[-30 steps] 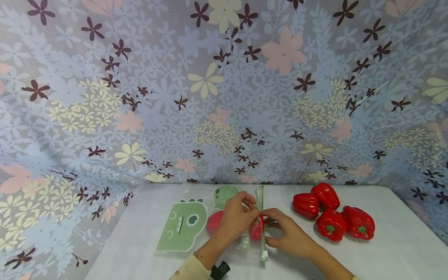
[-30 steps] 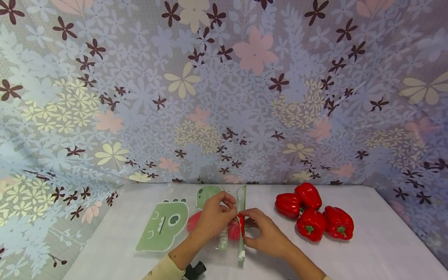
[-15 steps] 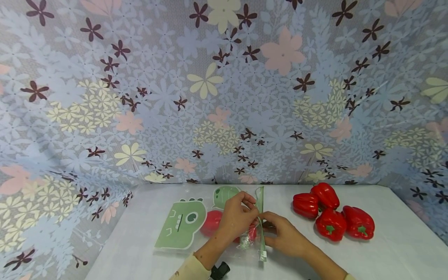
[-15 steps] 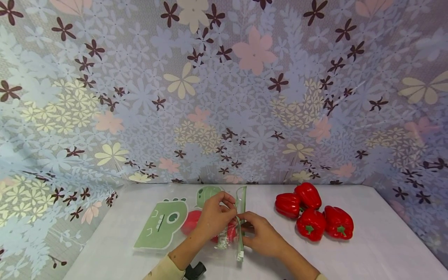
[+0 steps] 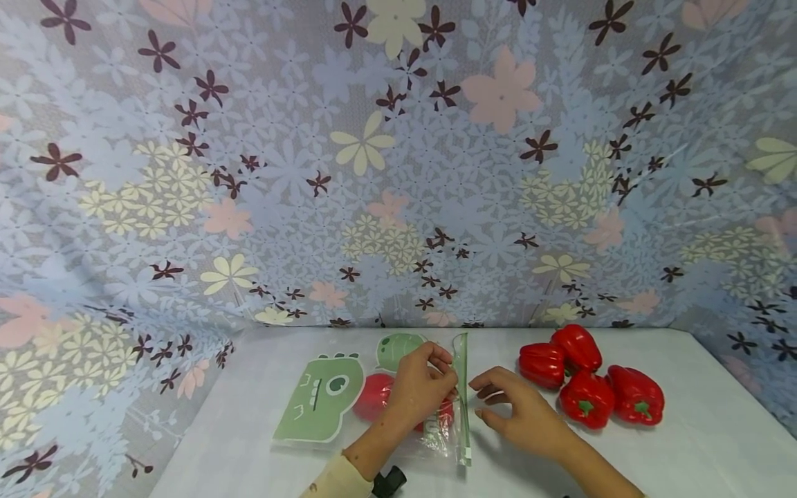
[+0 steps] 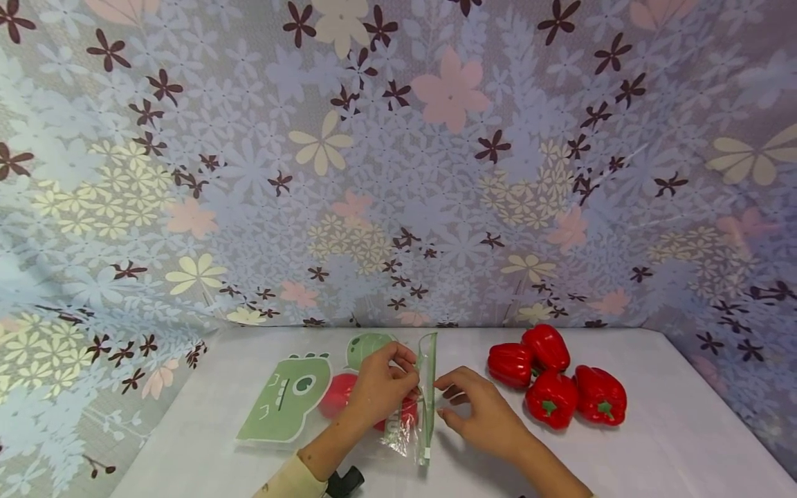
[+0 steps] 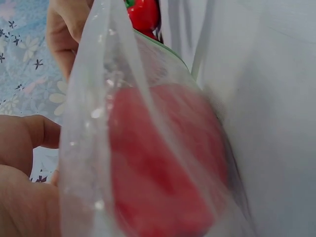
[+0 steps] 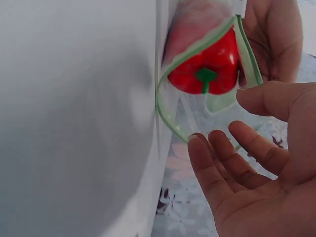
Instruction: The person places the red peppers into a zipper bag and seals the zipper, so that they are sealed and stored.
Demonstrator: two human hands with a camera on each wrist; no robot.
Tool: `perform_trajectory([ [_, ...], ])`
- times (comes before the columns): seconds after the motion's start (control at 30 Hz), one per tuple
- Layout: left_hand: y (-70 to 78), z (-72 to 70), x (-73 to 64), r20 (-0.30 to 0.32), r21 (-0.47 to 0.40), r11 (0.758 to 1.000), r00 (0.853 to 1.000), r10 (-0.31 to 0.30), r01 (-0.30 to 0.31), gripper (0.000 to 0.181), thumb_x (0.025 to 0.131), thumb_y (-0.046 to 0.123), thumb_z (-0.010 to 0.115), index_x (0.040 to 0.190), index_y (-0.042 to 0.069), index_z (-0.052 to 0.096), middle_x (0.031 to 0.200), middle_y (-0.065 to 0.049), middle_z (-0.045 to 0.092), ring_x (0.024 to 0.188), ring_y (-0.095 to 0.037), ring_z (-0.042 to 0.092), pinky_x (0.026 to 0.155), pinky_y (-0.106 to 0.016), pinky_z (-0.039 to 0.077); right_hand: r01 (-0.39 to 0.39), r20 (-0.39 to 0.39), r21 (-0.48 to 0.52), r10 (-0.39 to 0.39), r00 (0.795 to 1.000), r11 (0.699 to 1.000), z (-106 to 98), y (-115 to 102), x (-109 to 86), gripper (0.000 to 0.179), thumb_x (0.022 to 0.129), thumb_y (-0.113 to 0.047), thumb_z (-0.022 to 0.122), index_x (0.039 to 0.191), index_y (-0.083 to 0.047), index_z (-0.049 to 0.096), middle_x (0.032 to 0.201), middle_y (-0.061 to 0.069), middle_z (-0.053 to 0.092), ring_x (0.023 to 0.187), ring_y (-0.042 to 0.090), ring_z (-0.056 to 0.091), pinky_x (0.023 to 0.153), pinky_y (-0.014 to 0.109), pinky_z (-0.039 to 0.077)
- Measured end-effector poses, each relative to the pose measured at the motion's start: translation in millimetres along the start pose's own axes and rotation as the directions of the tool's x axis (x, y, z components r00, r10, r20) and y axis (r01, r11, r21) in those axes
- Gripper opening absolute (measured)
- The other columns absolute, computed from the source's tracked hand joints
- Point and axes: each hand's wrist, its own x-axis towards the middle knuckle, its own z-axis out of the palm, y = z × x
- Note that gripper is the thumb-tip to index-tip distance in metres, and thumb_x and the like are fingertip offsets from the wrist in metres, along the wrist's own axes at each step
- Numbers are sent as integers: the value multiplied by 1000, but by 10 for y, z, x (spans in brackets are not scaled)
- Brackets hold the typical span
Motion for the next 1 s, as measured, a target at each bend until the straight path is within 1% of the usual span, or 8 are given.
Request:
perform_trajectory([
  [0.13,-15,-2,-1,-6,5,1000,1000,-2,2,19,91,-1,68,110,0,66,91,-3,63,65,-15,72,58,-29,62,-3,-33,-65,1,999,998,-95,-20,-59,34,90,-8,83,120,-14,68,117,5,70,106,27,71,88,37,64],
  [0.3,-25,-8,-1,-5,13,1000,1000,-3,4,19,92,0,69,111,1,66,91,-3,63,65,-15,73,58,-27,62,-1,-98,-135,-12,995,991,-241,-37,-116,36,88,-7,86,117,-20,69,115,-5,69,104,16,70,86,32,64],
  [0.43,-20,-15,-3,-2,15,1000,1000,4,-4,18,93,0,69,110,2,66,91,-3,63,65,-14,72,57,-26,61,-29,-161,-200,-4,987,979,-386,-43,-145,37,87,-7,87,116,-21,70,115,-9,68,102,10,69,87,34,64],
  [0.63,-12,-15,-8,8,11,1000,1000,9,-9,18,93,-1,68,110,0,65,90,-3,62,64,-13,72,58,-26,61,-132,-242,-299,59,968,945,-685,-30,-200,38,86,-15,89,119,-15,70,118,1,70,104,24,70,81,39,65],
  [0.7,-10,-13,-7,8,16,1000,1000,9,-10,18,93,0,68,111,0,64,90,-3,62,64,-13,72,58,-26,61,-144,-268,-329,54,962,933,-790,-17,-223,39,87,-15,88,121,-11,70,119,5,70,102,28,70,79,40,65],
  [0.8,-13,-11,-5,9,22,1000,1000,9,-9,17,93,0,68,110,1,64,90,-3,62,64,-13,72,58,-26,61,-143,-312,-382,18,950,913,-925,20,-263,39,86,-11,88,121,-9,70,119,7,69,102,30,70,79,38,64],
  [0.9,-20,-12,-2,7,27,1000,1000,8,-8,16,93,0,68,107,5,64,90,-3,62,65,-13,72,58,-26,61,-152,-349,-432,-10,937,889,-1024,73,-302,40,85,-9,88,121,-7,70,119,10,69,103,32,69,80,44,64],
  [1.0,-28,-13,-1,5,32,999,1000,9,-9,15,94,0,68,105,9,63,90,-3,62,65,-14,72,59,-26,61,-190,-368,-456,10,930,869,-1090,123,-332,44,85,-12,88,123,-3,68,121,16,67,106,39,66,79,56,62],
])
